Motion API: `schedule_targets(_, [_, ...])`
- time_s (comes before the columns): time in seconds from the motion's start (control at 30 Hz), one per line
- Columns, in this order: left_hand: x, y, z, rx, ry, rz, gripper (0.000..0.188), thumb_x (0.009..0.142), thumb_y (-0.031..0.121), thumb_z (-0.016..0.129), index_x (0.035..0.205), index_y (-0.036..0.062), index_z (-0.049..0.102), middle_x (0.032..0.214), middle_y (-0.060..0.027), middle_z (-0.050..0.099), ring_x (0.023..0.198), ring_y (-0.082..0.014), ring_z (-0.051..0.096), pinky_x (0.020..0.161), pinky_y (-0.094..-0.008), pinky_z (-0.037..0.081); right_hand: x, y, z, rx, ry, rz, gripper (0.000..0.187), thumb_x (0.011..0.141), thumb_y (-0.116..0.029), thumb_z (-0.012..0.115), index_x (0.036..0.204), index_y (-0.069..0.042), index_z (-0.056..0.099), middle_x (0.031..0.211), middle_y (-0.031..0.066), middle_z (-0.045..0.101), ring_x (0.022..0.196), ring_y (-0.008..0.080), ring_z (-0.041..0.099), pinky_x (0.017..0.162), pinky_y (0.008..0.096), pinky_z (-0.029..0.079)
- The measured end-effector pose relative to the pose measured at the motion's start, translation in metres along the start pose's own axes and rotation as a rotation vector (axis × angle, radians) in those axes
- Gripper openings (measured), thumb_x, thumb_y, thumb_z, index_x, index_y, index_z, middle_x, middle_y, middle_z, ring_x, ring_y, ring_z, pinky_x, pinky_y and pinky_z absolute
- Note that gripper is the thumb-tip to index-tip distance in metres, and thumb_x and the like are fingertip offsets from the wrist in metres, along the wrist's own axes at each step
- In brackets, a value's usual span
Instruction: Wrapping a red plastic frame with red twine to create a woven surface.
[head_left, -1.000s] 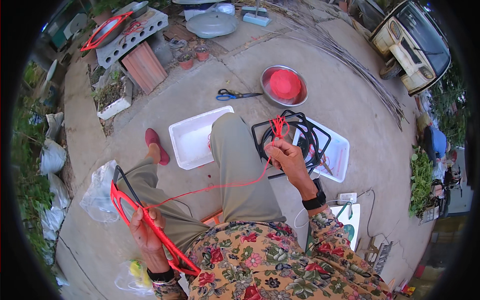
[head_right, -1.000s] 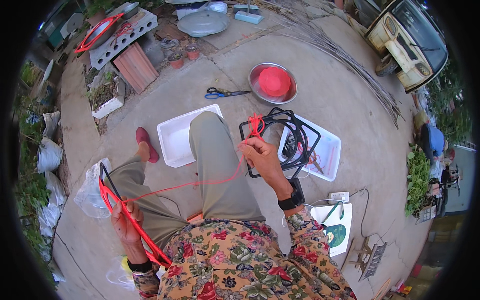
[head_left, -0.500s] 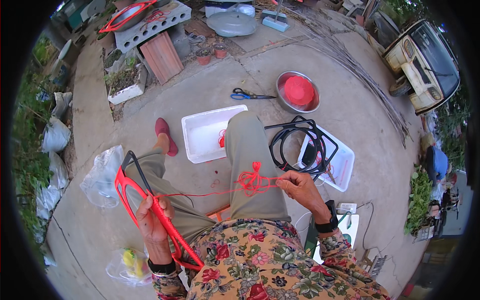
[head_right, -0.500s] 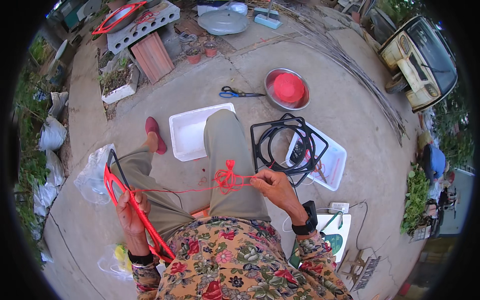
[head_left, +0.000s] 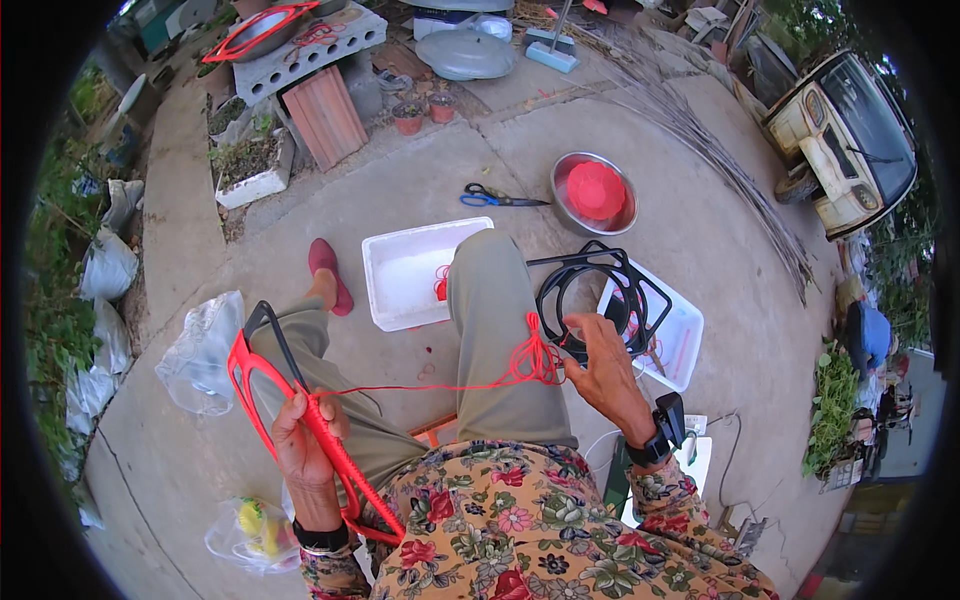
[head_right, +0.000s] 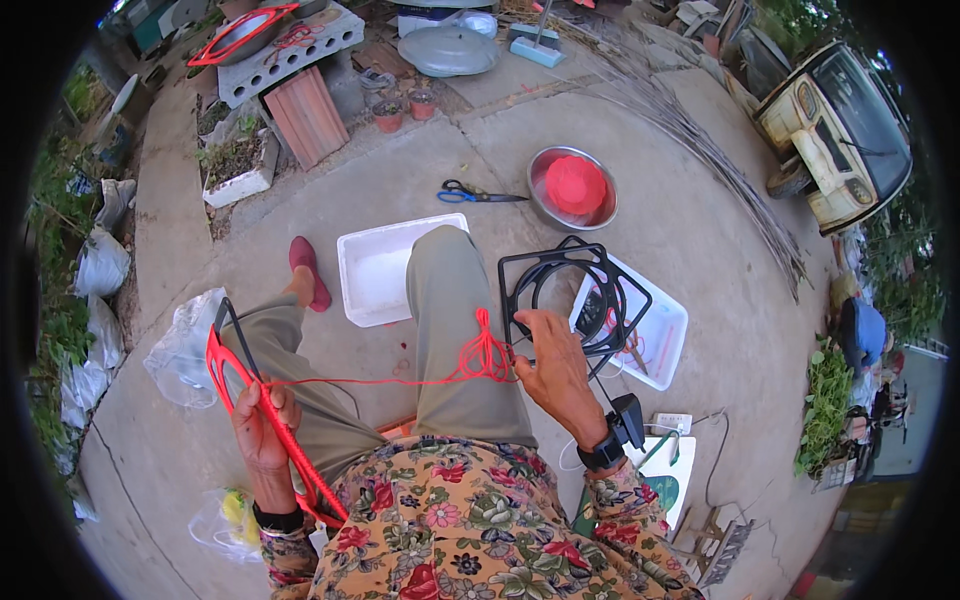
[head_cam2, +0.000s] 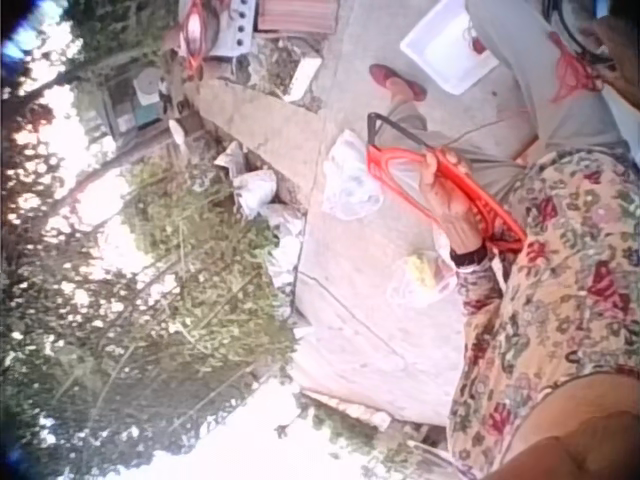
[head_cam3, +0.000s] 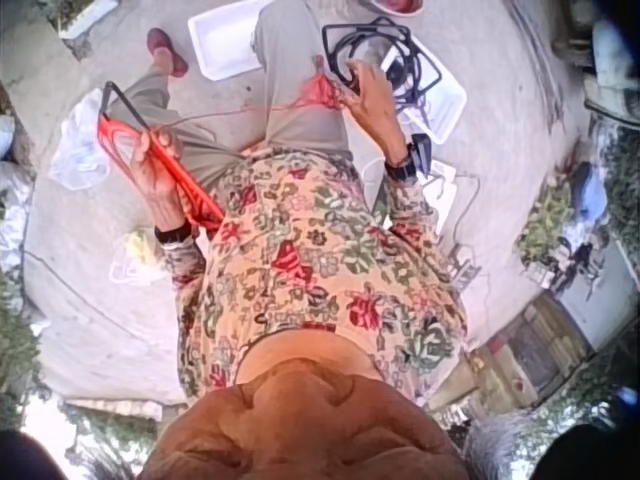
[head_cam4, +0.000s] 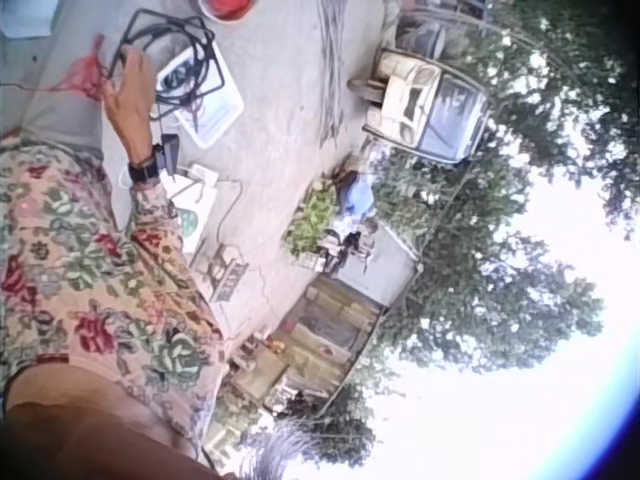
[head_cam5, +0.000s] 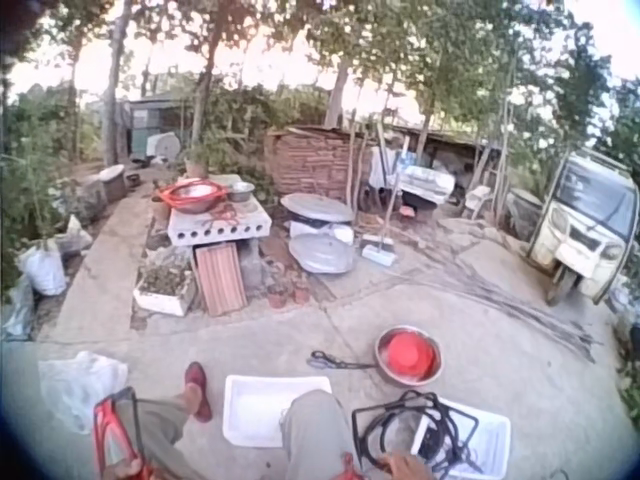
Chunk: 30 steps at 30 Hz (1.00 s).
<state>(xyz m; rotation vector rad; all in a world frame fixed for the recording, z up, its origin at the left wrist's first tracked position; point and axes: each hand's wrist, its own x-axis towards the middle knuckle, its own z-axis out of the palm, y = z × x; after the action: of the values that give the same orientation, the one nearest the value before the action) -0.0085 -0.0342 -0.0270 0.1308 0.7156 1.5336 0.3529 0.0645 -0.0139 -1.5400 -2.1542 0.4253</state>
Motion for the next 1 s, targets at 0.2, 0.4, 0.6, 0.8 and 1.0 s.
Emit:
schedule_targets(0.2, [0.007,0.0,-0.007,-0.098,0.042,-0.129,0.01,0.086,0.013,0.061,0.09,0.0046,0.058,0.078,-0.0155,0.061,0.064,-0.0258,0.059,0.058,-0.0359,0.051,0.011,-0.02,0.02,0.312,-0.156,0.277,0.021,0.087,-0.018,0.063,0.092,0.002,0.062,0.083,0.0141,0.063,0.076,0.0244,0.062,0.068,0.0318,0.047])
schedule_targets(0.4, [0.026,-0.005,0.005,-0.163,0.072,-0.076,0.008,0.085,0.008,0.063,0.087,0.005,0.056,0.078,-0.0167,0.061,0.071,-0.0271,0.061,0.058,-0.0386,0.052,0.02,-0.001,0.037,0.969,0.063,0.401,0.005,0.091,-0.009,0.058,0.091,-0.005,0.056,0.086,0.002,0.062,0.068,0.0066,0.055,0.06,0.022,0.044])
schedule_targets(0.6, [0.027,-0.005,-0.007,-0.232,0.021,-0.087,0.008,0.084,0.006,0.063,0.089,0.0051,0.057,0.081,-0.0178,0.062,0.074,-0.029,0.063,0.065,-0.0416,0.055,0.058,0.09,-0.043,1.958,0.308,0.329,0.015,0.097,-0.016,0.05,0.095,-0.003,0.056,0.084,0.0061,0.058,0.084,0.0187,0.056,0.087,0.0365,0.048])
schedule_targets(0.8, [0.021,-0.01,-0.003,-0.223,-0.005,-0.065,0.011,0.082,0.004,0.063,0.091,0.0045,0.057,0.082,-0.0199,0.062,0.073,-0.0298,0.063,0.065,-0.0416,0.055,0.052,0.206,-0.08,1.995,0.573,0.378,0.01,0.092,-0.008,0.05,0.091,0.0,0.055,0.082,0.0093,0.057,0.079,0.0227,0.056,0.085,0.0411,0.05])
schedule_targets(1.0, [0.02,-0.01,0.0,-0.255,-0.017,-0.048,0.011,0.082,0.004,0.062,0.093,0.0027,0.057,0.082,-0.022,0.064,0.072,-0.0323,0.065,0.065,-0.0418,0.056,0.068,0.266,-0.098,1.738,0.767,0.486,0.01,0.092,-0.011,0.055,0.09,-0.001,0.056,0.076,0.0071,0.055,0.068,0.0195,0.053,0.068,0.0336,0.05])
